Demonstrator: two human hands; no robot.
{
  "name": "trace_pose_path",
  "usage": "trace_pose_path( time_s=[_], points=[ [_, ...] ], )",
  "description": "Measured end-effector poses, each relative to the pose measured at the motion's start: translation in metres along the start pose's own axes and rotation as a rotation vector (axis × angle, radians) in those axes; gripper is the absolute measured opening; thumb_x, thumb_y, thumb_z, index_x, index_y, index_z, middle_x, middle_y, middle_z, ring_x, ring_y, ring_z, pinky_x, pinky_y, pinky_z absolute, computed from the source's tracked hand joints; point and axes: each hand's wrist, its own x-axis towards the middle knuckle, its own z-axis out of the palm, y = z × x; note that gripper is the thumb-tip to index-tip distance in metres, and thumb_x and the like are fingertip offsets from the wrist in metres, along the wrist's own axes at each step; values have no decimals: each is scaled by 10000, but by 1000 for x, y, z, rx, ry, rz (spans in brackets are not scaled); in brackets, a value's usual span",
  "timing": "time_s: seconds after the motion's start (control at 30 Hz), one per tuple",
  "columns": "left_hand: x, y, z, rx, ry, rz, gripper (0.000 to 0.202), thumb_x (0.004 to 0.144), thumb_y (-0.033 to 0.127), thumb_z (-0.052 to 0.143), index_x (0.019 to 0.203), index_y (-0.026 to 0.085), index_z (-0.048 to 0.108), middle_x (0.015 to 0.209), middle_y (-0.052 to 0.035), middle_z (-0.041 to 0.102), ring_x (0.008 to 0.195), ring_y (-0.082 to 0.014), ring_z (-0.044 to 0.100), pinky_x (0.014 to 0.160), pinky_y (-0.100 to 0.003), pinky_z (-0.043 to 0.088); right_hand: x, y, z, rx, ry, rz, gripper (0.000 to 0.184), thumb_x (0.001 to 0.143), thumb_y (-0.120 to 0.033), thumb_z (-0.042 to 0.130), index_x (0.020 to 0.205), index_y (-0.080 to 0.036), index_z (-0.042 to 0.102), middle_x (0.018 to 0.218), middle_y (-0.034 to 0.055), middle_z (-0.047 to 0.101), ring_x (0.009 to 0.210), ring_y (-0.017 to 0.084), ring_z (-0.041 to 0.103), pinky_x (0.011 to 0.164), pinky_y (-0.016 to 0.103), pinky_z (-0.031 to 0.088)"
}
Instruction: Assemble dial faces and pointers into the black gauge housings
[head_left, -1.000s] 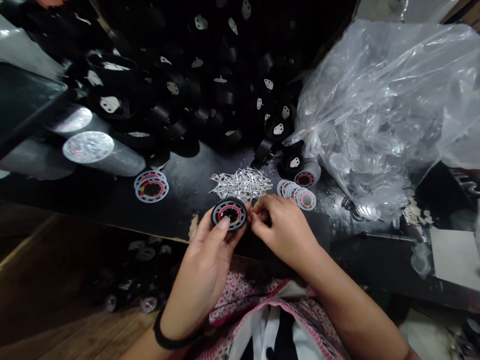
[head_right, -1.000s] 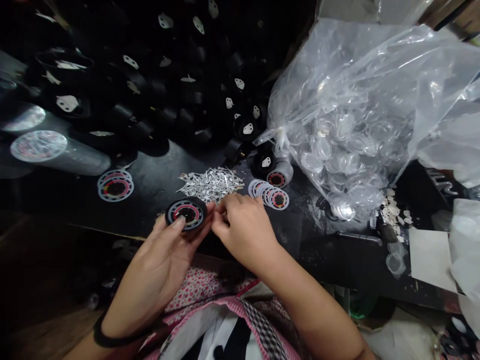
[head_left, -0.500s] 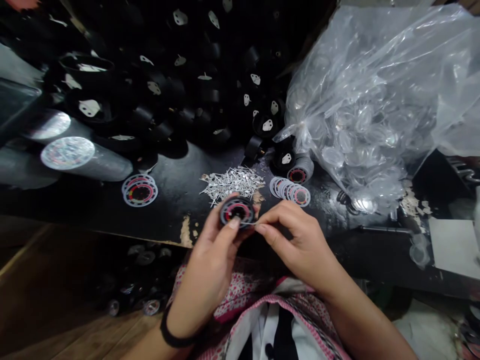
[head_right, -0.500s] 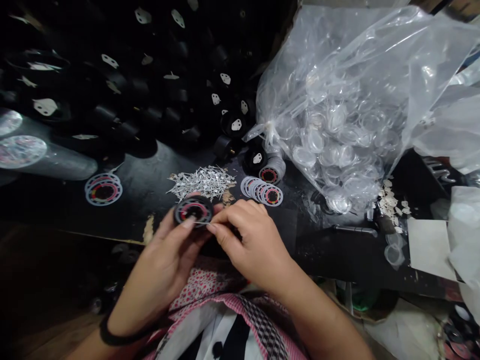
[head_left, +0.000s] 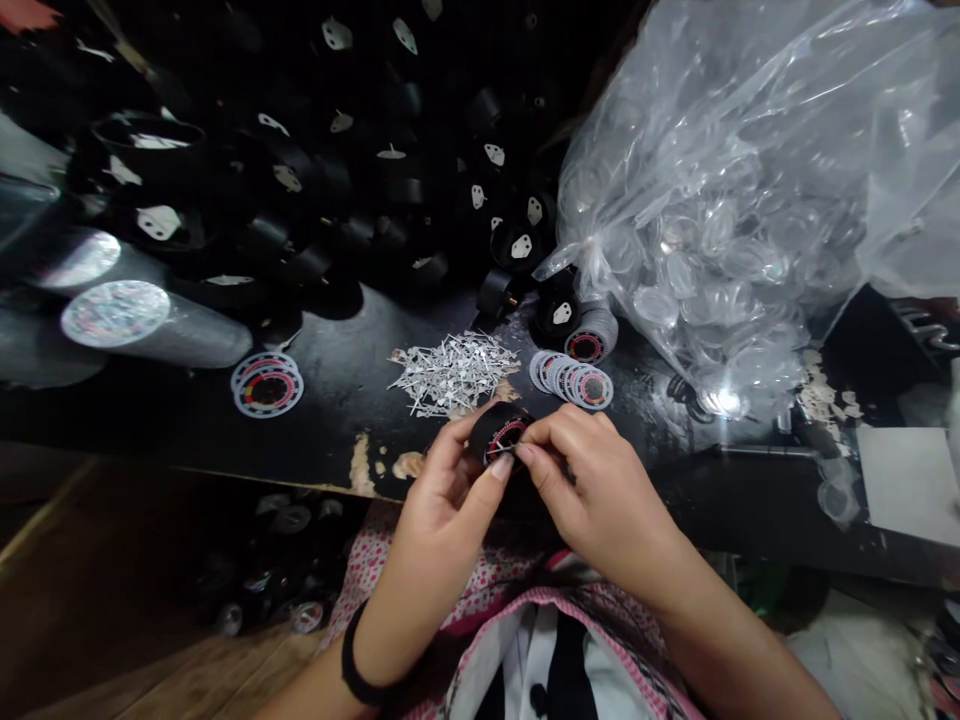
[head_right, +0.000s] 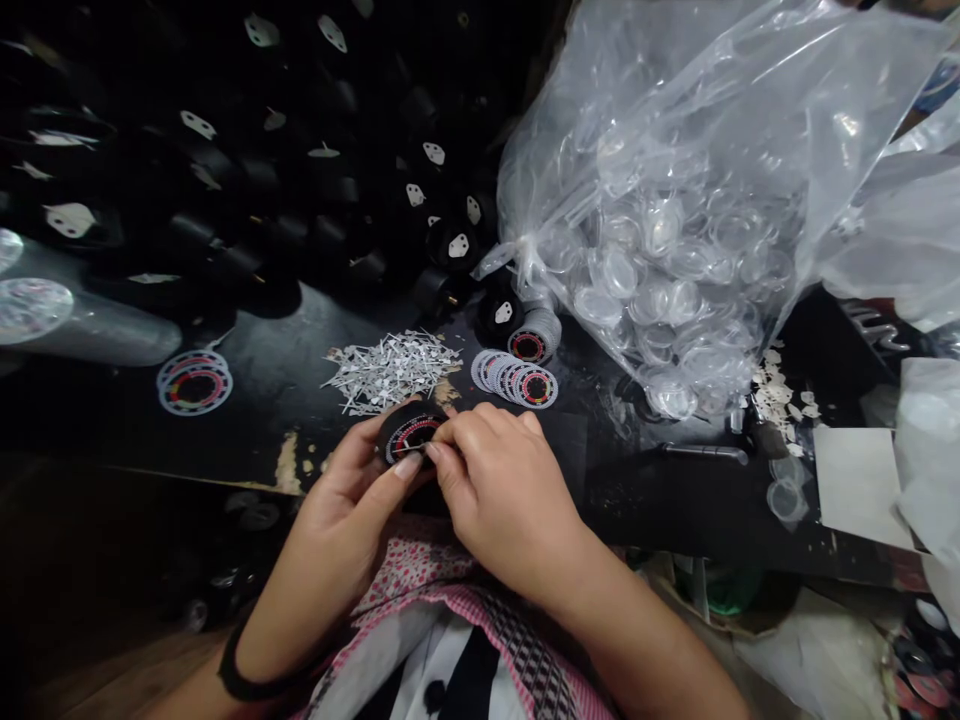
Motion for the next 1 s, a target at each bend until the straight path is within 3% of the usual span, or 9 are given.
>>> trace_pose_path(
  time_s=[0.37, 0.67, 0.77, 0.83, 0.9, 0.93, 1.0],
  points=[
    [-7, 6, 0, 116, 98, 62, 159, 827, 268, 724, 983, 265, 695, 1007, -13, 723, 970, -208, 687, 887, -281, 518, -7, -2, -1, 64, -1, 44, 186, 990, -205, 528, 817, -185, 593, 807, 7, 638, 770, 152, 547, 724, 304, 361],
    [-14, 2, -7, 413, 154, 174, 206, 830, 300, 716, 1036, 310, 713, 998, 32, 733, 917, -182, 679, 852, -230, 493, -12, -5, 8, 178, 5, 75, 189, 976, -176, 521, 790, -189, 549, 775, -10, 626, 734, 131, 543, 707, 284, 352],
    [-13, 1, -10, 371, 144, 116, 211, 820, 356, 730, 1027, 320, 720, 1021, 35, 740, 937, -185, 684, 859, -223, 507, -9, -7, 6, 148, -16, 126, 261, 954, -204, 588, 701, -184, 527, 672, -43, 584, 652, 106, 515, 662, 272, 335],
    [-9, -1, -12, 242, 128, -21, 255, 793, 412, 754, 1030, 324, 719, 1033, 32, 754, 959, -204, 692, 857, -235, 530, -13, -5, -4, 131, -39, 109, 329, 936, -256, 640, 640, -182, 518, 609, -61, 556, 596, 92, 499, 644, 273, 334],
    [-2, -4, -12, 43, 132, -220, 300, 776, 429, 765, 1053, 327, 710, 1090, 29, 761, 1018, -231, 692, 886, -262, 549, -25, 2, -21, 122, 88, 58, 351, 928, -310, 654, 620, -194, 532, 586, -61, 551, 572, 95, 500, 650, 279, 359],
    [1, -5, -11, -63, 142, -301, 312, 775, 414, 766, 1068, 322, 705, 1120, 20, 760, 1052, -246, 688, 903, -282, 557, -34, 10, -32, 92, 261, 55, 330, 939, -315, 632, 638, -206, 554, 600, -53, 562, 585, 106, 511, 666, 284, 378],
    [3, -7, -6, -250, 125, -423, 308, 800, 392, 743, 1085, 281, 709, 1162, -29, 754, 1102, -273, 678, 917, -321, 576, -55, 31, -54, -21, 730, 151, 244, 970, -284, 554, 742, -229, 620, 696, -22, 612, 673, 138, 557, 724, 301, 417]
  ],
)
